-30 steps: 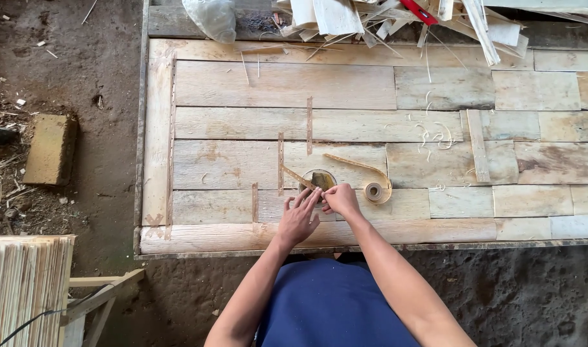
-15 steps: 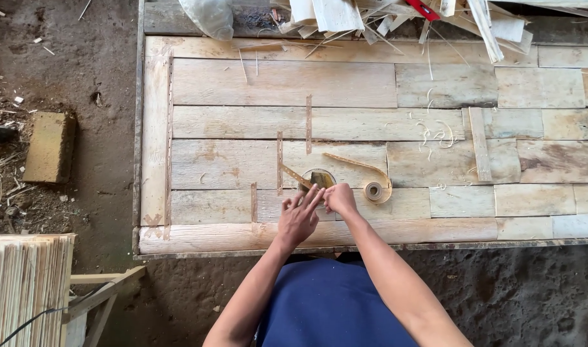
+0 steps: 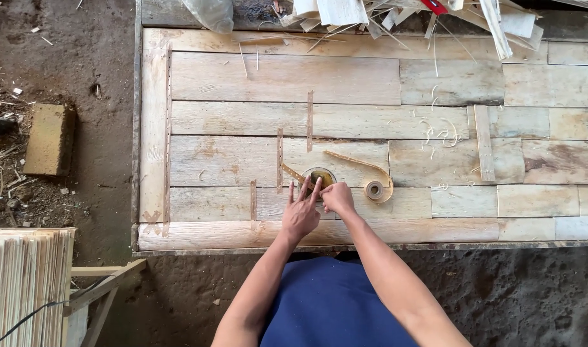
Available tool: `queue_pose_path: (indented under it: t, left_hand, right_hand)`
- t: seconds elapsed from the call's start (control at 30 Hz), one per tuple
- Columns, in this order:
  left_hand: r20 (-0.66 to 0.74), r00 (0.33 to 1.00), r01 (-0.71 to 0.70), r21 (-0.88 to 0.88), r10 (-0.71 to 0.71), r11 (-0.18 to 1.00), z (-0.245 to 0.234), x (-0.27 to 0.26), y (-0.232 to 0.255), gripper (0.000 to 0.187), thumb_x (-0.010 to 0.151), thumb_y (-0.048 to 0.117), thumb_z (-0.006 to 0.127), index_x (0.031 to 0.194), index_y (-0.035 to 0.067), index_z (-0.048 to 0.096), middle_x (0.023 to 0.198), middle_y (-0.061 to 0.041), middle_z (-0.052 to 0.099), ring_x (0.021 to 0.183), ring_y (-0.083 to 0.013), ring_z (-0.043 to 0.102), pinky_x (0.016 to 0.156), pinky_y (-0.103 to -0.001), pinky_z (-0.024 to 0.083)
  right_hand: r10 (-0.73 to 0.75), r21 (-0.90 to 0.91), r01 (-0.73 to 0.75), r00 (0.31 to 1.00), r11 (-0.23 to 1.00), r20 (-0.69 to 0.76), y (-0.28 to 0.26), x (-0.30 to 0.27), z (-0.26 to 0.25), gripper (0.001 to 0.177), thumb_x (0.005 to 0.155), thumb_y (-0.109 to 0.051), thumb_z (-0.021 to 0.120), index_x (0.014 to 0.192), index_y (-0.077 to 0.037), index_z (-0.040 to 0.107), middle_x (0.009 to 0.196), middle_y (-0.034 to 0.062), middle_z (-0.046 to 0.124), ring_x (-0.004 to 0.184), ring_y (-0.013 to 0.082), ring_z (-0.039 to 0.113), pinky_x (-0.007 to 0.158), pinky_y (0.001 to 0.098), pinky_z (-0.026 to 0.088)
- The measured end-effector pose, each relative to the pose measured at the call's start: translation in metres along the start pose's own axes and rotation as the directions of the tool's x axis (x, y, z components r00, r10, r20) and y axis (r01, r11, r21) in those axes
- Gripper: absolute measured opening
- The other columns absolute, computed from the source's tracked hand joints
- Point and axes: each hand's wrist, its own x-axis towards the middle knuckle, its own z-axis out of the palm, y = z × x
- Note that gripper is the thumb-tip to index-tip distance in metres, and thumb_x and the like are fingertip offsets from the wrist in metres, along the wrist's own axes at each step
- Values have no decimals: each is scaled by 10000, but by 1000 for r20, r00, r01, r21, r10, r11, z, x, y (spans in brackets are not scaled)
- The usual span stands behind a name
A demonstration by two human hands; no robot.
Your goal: The person repeatedly dips thin wooden strips into a small container of adhesive and places them onto a wooden workbench. They handle the strips one at a time, arranging them in a pattern on the surface.
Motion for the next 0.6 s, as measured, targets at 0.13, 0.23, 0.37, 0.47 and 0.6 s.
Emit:
queue_pose_path:
  t: [0.13,0.23,0.37,0.47,0.6]
  left_hand:
    - [9,1000,28,-16,-28,999,-1,0,3,1002,782,223,536,1652,84,60,1559,-15,505,1592,-225,70,1247,-573,-49]
    - [-12,999,41,-7,-41,999,4,2,3,996,769,216,551,1647,83,98,1590,23,460,1592,-220,68,1257,-577,-30]
    - [-25,998,56,-2,-56,998,0,0,5,966,772,209,552,1639,79,146,1595,33,451,1592,-230,67,1258,-580,-23]
    - [-27,997,65,-8,-65,998,-2,0,6,950,773,198,545,1637,80,167,1593,38,455,1593,-231,66,1257,-581,-24]
    - [-3,996,92,-63,-92,994,-14,-1,12,998,756,135,530,1647,64,86,1529,10,536,1595,-220,48,1252,-560,-78]
  right_hand:
    - [22,-11,-22,1000,1000,8,-3,-4,-3,311,822,-70,564,1035,-41,788,588,117,717,438,194,694,491,305,619]
    - [8,-25,-8,1000,1000,-3,-2,-4,-4,296,806,-78,570,989,-51,801,574,105,712,426,195,687,484,296,611]
    - [-1,-10,1,1000,1000,-11,-4,-11,-7,287,798,-97,581,977,-60,803,566,99,706,417,195,681,484,300,606]
    - [-15,10,15,1000,1000,-7,-1,-15,-9,293,799,-101,586,995,-33,792,573,110,703,421,201,682,491,306,606]
    - [-40,33,40,999,999,-7,2,-23,-16,287,801,-135,620,1004,-19,786,537,87,686,412,195,680,498,308,600]
